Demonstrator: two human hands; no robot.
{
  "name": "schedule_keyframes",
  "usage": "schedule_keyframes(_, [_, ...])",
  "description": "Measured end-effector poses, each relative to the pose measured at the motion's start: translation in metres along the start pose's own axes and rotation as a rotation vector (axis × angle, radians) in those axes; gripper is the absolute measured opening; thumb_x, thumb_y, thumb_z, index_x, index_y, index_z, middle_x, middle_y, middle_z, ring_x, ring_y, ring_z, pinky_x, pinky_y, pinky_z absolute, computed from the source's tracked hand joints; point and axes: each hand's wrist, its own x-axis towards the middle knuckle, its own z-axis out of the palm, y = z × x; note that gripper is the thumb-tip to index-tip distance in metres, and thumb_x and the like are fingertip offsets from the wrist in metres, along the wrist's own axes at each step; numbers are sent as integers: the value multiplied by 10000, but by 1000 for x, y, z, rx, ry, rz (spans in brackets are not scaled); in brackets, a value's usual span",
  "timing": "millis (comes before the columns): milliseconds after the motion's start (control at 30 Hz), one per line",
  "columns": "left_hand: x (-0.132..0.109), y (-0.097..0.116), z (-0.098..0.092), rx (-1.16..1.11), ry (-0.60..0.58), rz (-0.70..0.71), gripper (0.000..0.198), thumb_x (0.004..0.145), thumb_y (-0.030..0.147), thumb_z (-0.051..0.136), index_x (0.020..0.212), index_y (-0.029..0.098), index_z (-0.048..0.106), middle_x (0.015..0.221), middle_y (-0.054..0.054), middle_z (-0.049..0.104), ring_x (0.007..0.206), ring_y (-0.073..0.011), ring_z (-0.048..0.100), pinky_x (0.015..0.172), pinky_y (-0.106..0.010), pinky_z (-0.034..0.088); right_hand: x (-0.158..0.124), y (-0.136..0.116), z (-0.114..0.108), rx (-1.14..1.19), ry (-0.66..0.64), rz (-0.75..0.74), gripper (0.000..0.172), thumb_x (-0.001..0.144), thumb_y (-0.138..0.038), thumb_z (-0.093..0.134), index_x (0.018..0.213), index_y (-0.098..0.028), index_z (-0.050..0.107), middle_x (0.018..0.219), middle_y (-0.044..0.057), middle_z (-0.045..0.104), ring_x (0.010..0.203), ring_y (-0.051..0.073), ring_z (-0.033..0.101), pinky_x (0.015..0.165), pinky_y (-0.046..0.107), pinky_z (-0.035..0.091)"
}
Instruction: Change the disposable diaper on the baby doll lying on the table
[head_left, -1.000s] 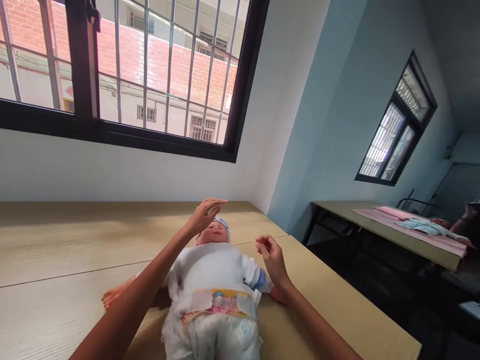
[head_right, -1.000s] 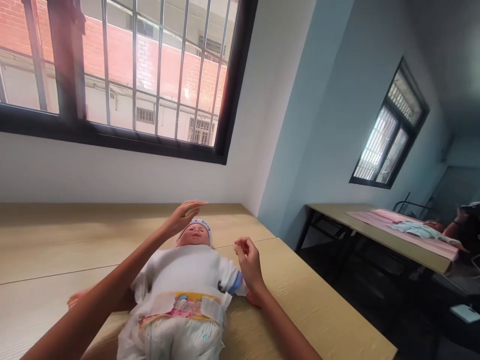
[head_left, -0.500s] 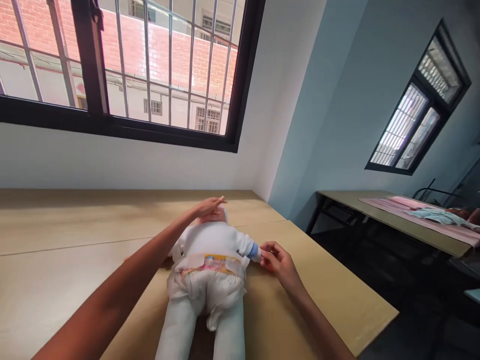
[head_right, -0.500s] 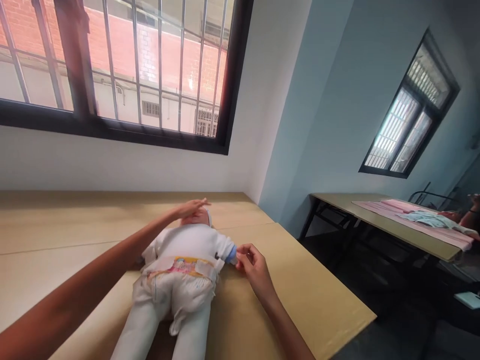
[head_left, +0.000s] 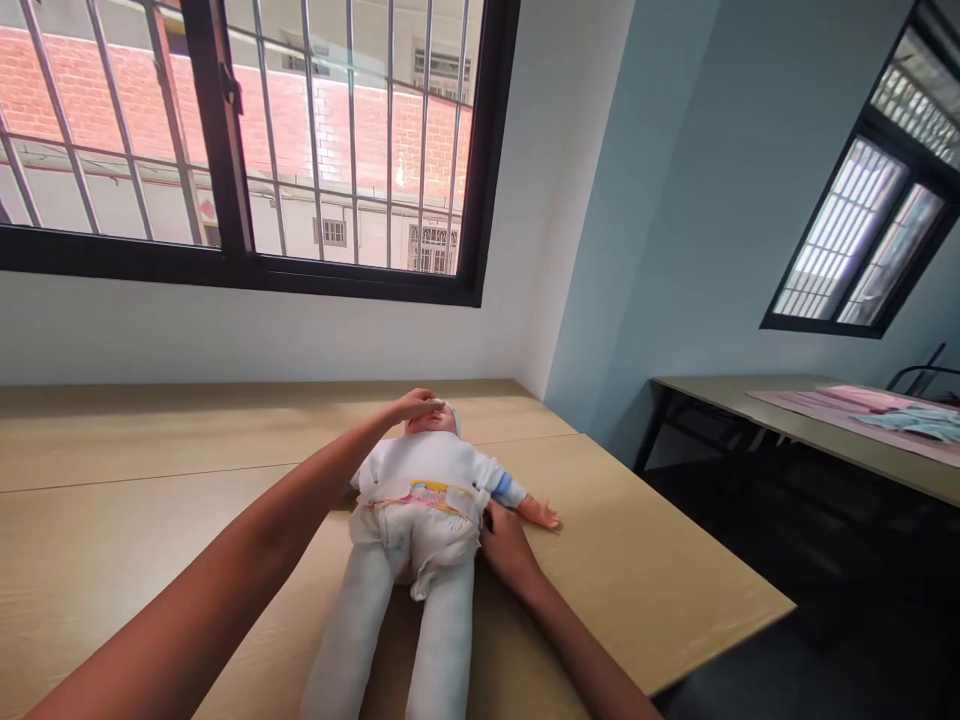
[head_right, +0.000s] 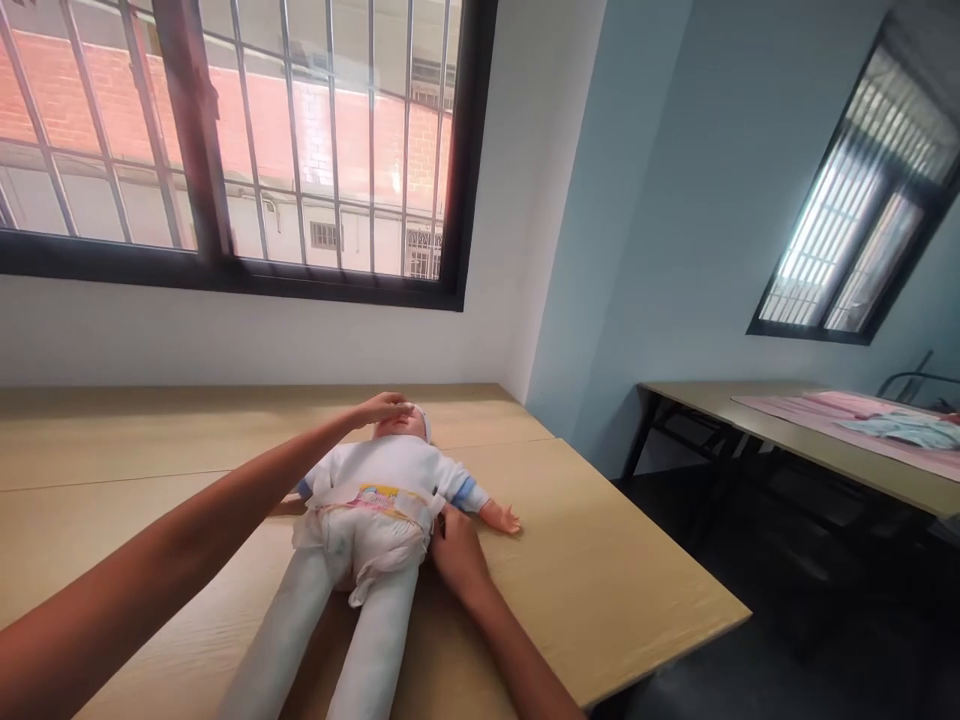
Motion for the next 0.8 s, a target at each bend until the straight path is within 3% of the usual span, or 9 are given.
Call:
schedule_keyframes(100, [10,0,4,27,21,-2,267,893,362,582,952,104,617,918,-20,626,823,-175,618,720,-316,543,-3,-1,2,-72,-4,-38,195,812,-186,431,848,-156,621,907,119,694,824,232,631,783,315,470])
schedule_keyframes(200, [9,-2,4,50,68,9,241,897,336,582,992,116,606,960,-38,625,844,-163,615,742,-326,543,-4,-4,1,-116,-16,-52,216,834,-182,410,887,-159,618,945,122,692,886,238,633,796,311,465])
schedule_keyframes(433, [-20,14,-3,97,141,85,309,915,375,545,1064,109,593,1043,-49,613,906,-190,610,795,-358,536,-6,-10,-2,-155,-22,-64,170,836,-186,445,871,-177,611,959,112,679,976,242,608,855,306,433])
schedule_keyframes(533, [-53,17,-6,119,219,110,296,921,394,527,1019,123,594,1006,-51,616,876,-167,601,781,-344,523,-4,-6,-3,-170,21,-43,162,844,-197,423,823,-176,582,931,116,664,917,235,592,833,310,419])
schedule_keyframes(633, [-103,9,-8,154,304,77,340,946,435,430,864,140,578,801,-17,594,709,-132,567,664,-284,475,-2,-1,-2,-169,57,-12,222,880,-257,370,726,-191,514,858,104,637,857,222,566,816,312,407])
schedule_keyframes(800, [-180,-22,1,204,251,-28,524,901,538,321,524,193,441,471,9,434,487,-144,464,520,-268,356,-1,3,-2,-108,44,-13,264,869,-295,357,631,-208,431,765,71,600,786,210,541,797,323,409])
